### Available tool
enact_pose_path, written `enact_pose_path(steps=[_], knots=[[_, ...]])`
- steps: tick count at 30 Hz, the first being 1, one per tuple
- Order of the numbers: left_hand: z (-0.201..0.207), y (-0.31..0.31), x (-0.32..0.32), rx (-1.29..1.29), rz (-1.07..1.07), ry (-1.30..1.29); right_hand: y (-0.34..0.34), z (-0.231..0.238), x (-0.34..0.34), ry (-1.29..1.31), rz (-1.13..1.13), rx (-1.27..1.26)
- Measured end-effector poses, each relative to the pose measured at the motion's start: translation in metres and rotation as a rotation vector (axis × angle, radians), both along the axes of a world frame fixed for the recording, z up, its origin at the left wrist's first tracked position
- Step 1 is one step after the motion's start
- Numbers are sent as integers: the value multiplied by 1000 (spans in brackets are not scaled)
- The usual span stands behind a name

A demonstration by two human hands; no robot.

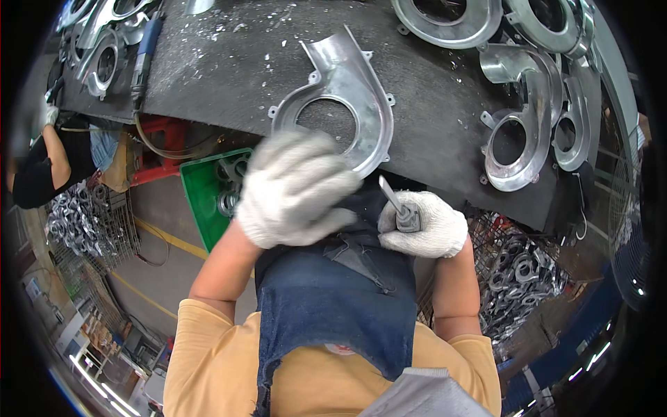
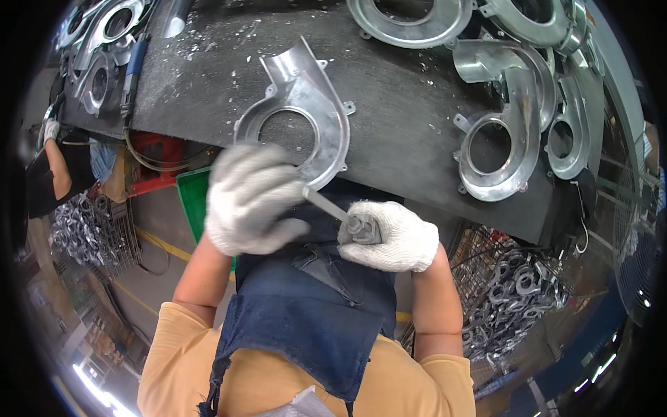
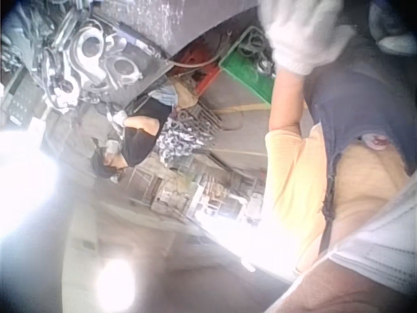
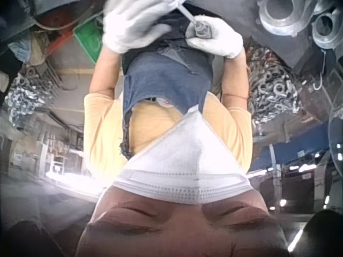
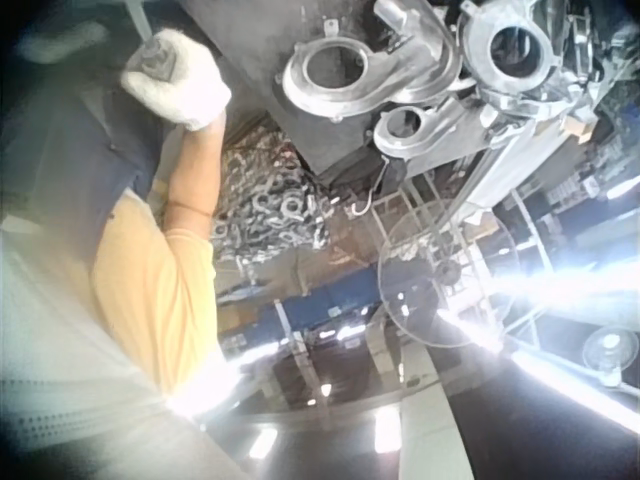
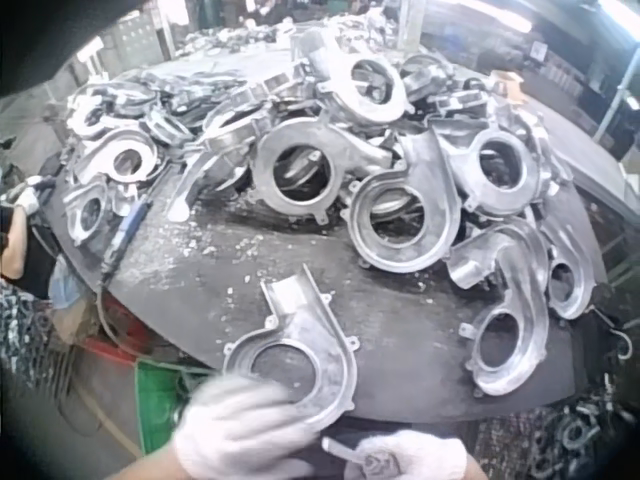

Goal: The person deburrs metal housings by filing their edges and surfaces with a pneumatic file tool, processing the parts one at a time and placing them into a bin.

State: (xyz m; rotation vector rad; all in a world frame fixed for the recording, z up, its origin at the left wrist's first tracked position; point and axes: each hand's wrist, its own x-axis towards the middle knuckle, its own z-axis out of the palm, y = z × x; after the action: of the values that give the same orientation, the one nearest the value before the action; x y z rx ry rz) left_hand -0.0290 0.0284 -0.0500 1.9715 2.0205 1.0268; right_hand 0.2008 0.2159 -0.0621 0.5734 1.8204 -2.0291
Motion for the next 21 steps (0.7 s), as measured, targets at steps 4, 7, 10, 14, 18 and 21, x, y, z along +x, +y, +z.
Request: enact_pose_path(steps=[4,7,10,14,18,21], knots=[[-6,-24,-49,-132,70,310,-10,1,15,-242,-314,-177],[-34,-18,-65,-10,-14,358,-24,-6,15,-161,-351,4],[-27,-8,-54,130,-76,284,-36,2,1,-71,-321,249],[2,-18,-39,154,-67,78,-52,16,-17,114,-345,519],[10,-19,-34,251,-26,-71,-59,26,-33,303,-354,792],[32,-11,-34,157,23,6,-55,49,-34,82,-168,714]])
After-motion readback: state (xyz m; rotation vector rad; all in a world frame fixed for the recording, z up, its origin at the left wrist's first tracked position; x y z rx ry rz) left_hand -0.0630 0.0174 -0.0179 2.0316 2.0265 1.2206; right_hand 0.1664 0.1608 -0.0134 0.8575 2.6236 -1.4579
